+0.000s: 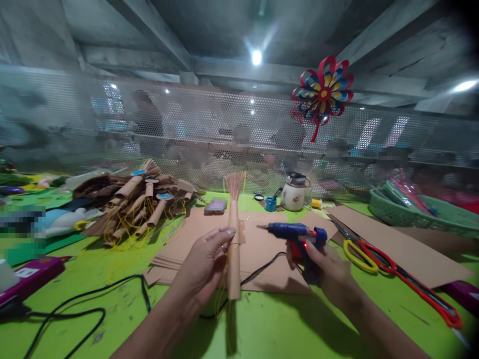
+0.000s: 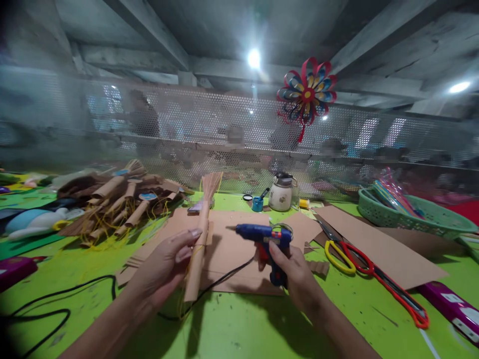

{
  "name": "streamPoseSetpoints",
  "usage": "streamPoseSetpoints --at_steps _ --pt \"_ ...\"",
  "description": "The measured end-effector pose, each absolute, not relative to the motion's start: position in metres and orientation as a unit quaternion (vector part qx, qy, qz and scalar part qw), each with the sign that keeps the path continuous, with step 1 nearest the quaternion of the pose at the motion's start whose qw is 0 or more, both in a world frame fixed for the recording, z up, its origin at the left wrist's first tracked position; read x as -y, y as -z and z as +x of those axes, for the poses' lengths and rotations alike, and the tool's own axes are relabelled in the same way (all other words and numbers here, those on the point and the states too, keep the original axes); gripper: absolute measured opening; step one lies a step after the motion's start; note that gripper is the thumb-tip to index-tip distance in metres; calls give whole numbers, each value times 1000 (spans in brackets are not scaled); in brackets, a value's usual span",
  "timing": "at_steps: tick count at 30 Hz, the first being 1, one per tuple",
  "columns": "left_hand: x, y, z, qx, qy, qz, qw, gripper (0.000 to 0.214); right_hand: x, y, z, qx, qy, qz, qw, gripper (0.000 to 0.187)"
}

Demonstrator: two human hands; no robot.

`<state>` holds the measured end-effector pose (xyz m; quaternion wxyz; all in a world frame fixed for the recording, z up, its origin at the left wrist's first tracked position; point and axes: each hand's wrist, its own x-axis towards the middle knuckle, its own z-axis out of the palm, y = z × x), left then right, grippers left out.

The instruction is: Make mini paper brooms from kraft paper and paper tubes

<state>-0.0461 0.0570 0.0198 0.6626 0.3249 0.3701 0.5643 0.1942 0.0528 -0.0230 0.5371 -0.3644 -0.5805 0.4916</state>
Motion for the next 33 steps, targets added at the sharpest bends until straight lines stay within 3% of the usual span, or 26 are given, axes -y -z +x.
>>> streamPoseSetpoints --at_steps 5,8,13,16,21,24,28,31,33 --pt "-70 -12 -50 -357 -611 308 636 14 -90 28 200 610 -309 -521 511 51" --pt "-76 -6 -50 -366 -615 296 632 15 -121 28 196 679 -156 -567 440 42" --pt "-81 4 -45 -358 -614 303 635 17 -172 35 165 718 -66 -588 367 28" --pt "-81 6 -43 -342 -610 320 639 23 -190 44 146 740 -36 -586 329 31" --pt "-78 5 -41 -328 -613 338 635 26 -188 50 142 767 -34 -563 308 32" --pt "-75 3 -41 -320 -610 347 636 27 -171 43 148 764 -41 -548 337 32" --pt "-69 0 -40 -308 -597 361 647 28 -126 28 150 752 -86 -520 396 17" --pt "-65 0 -36 -264 -592 388 656 29 -84 21 142 757 -184 -467 418 34" --pt "-63 2 -32 -234 -589 401 661 28 -61 20 133 722 -340 -383 465 36"
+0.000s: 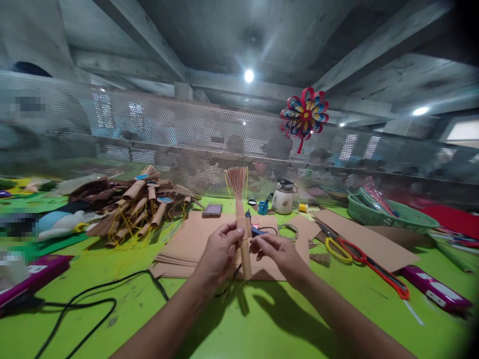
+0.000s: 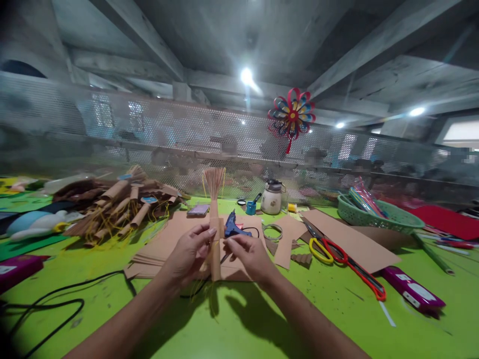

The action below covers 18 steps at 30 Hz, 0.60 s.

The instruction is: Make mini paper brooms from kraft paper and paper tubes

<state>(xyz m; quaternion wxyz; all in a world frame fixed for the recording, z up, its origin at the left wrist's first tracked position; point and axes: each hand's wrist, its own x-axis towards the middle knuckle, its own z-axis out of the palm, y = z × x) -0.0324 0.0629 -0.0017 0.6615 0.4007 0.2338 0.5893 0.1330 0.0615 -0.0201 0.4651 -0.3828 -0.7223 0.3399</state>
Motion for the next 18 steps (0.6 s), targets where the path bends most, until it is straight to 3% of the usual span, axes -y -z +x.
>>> streamPoseSetpoints --at_steps 3,9,18 --pt "-61 5 -27 -214 -588 418 659 28 -45 21 119 662 -426 -325 523 32" --pt "-60 11 -22 -216 -606 451 619 30 -49 24 102 575 -409 -348 617 33" --pt "-58 12 -19 -222 -620 435 614 27 -47 22 103 538 -441 -333 637 30"
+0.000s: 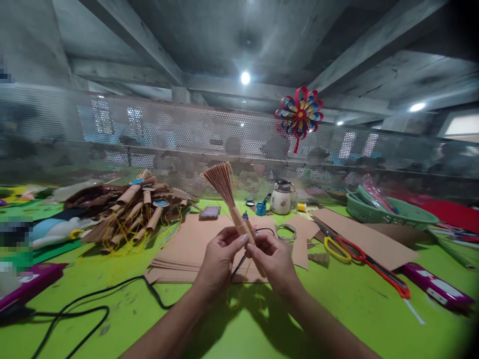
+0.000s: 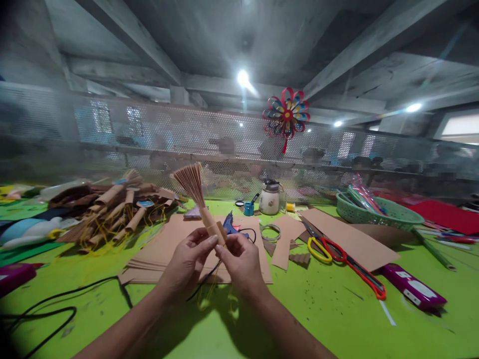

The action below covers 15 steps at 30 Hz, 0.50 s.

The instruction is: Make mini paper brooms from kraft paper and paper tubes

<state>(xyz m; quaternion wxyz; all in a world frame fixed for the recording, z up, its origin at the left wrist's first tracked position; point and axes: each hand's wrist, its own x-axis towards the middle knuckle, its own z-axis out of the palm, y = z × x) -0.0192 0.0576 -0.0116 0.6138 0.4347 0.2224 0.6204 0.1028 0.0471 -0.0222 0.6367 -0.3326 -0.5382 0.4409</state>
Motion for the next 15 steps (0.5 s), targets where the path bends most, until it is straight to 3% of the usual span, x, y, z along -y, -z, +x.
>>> streamPoseSetpoints --at_steps 15 --pt "-53 0 -33 -190 -514 513 661 11 -29 16 110 516 -521 -329 595 31"
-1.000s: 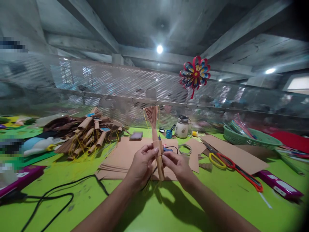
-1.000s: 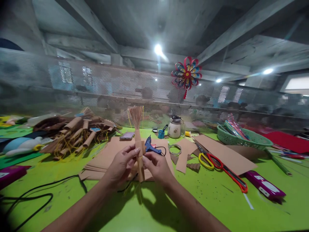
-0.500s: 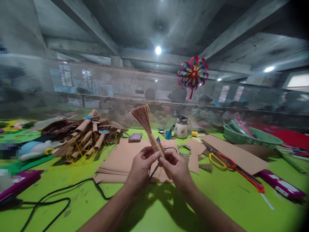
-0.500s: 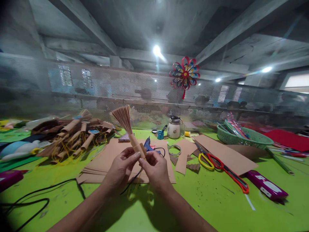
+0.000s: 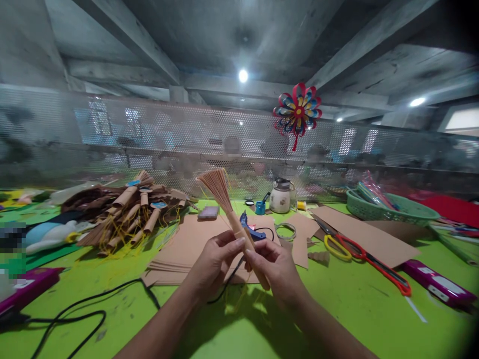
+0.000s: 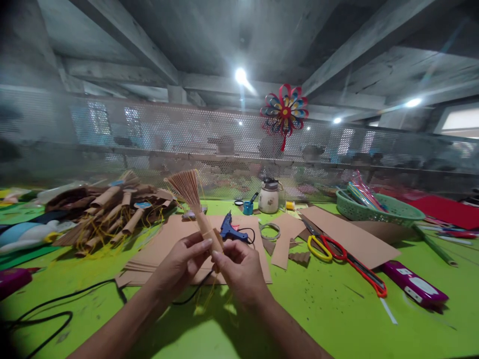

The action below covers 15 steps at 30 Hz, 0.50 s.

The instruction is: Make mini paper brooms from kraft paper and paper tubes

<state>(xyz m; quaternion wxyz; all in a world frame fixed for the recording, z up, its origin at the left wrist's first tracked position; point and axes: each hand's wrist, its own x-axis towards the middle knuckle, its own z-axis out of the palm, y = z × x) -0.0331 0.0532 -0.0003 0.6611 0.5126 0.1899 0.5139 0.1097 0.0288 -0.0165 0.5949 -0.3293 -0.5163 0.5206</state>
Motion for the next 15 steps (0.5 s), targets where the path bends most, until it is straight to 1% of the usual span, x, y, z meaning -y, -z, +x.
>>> streamPoseSetpoints --at_steps 6,12,15 --pt "-53 3 -32 -185 -500 522 666 15 -25 13 112 519 -539 -315 584 31" --pt "-54 5 -30 -191 -513 494 675 16 -26 12 113 516 -546 -312 582 32" --pt "-55 6 -30 -199 -522 488 671 15 -27 16 112 534 -528 -321 578 32"
